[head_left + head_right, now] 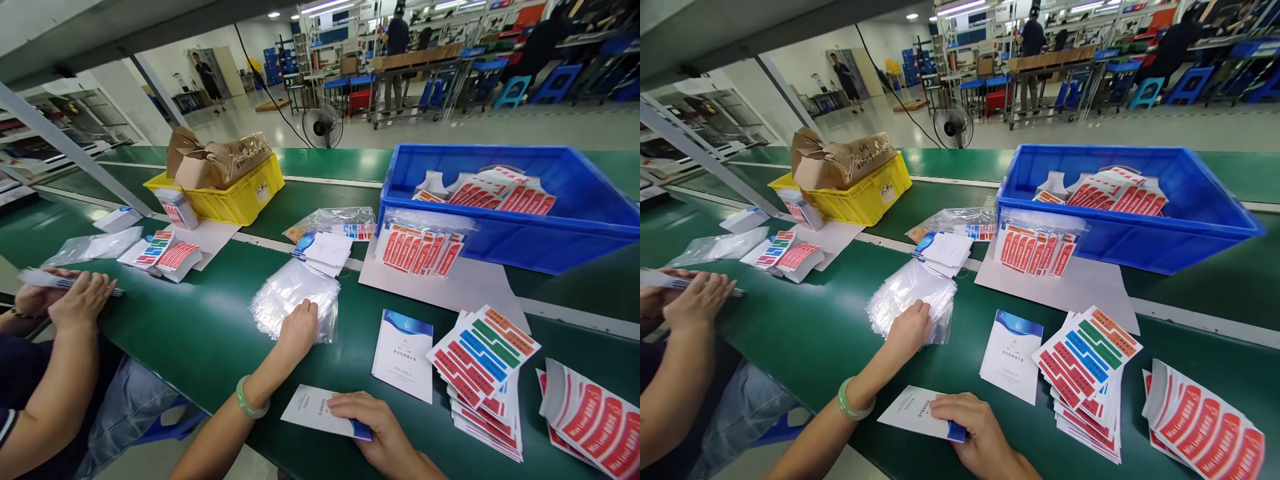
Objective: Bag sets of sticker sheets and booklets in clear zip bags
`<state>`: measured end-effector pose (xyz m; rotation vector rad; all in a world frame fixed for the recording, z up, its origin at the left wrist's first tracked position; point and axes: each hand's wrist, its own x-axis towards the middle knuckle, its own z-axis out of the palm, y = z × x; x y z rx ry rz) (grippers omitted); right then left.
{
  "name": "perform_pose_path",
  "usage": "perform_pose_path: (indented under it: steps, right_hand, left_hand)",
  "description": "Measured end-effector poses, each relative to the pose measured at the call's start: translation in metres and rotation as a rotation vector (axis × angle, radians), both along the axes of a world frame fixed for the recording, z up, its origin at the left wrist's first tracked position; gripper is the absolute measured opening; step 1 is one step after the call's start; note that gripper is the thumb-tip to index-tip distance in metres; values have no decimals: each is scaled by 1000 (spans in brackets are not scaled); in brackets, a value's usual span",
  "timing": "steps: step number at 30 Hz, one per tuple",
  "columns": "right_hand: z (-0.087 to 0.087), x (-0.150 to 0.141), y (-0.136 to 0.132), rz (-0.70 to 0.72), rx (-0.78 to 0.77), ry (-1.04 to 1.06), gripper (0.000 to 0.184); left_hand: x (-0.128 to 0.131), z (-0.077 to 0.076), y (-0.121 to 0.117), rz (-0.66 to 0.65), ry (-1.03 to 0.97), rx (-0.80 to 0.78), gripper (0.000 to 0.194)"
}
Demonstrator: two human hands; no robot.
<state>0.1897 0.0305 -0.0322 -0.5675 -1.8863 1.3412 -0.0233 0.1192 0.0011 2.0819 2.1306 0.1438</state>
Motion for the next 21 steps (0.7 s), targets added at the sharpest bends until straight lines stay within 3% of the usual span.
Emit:
perform_pose_path:
  steps: [4, 11, 14, 16, 19, 21]
  right_hand:
    - [9, -4, 2, -86, -32, -40, 26]
    - [11, 2, 2, -248, -345, -144, 26]
    - [4, 7, 0, -442, -419, -146, 47]
    - [4, 9, -1, -571, -373, -187, 64]
    - [13, 10, 1, -493, -253, -230, 46]
    - [23, 9, 3, -372, -237, -226, 28]
  left_hand:
    - [0, -2, -3, 47, -34, 26, 21]
    - [-14, 17, -22, 115, -336, 34, 21]
    - [-16, 30, -41, 104, -512, -70, 25]
    - [-11, 36, -56, 105, -676, -167, 26]
    - [9, 40, -76, 83, -891, -266, 27]
    - [25, 39, -87, 18, -880, -260, 27]
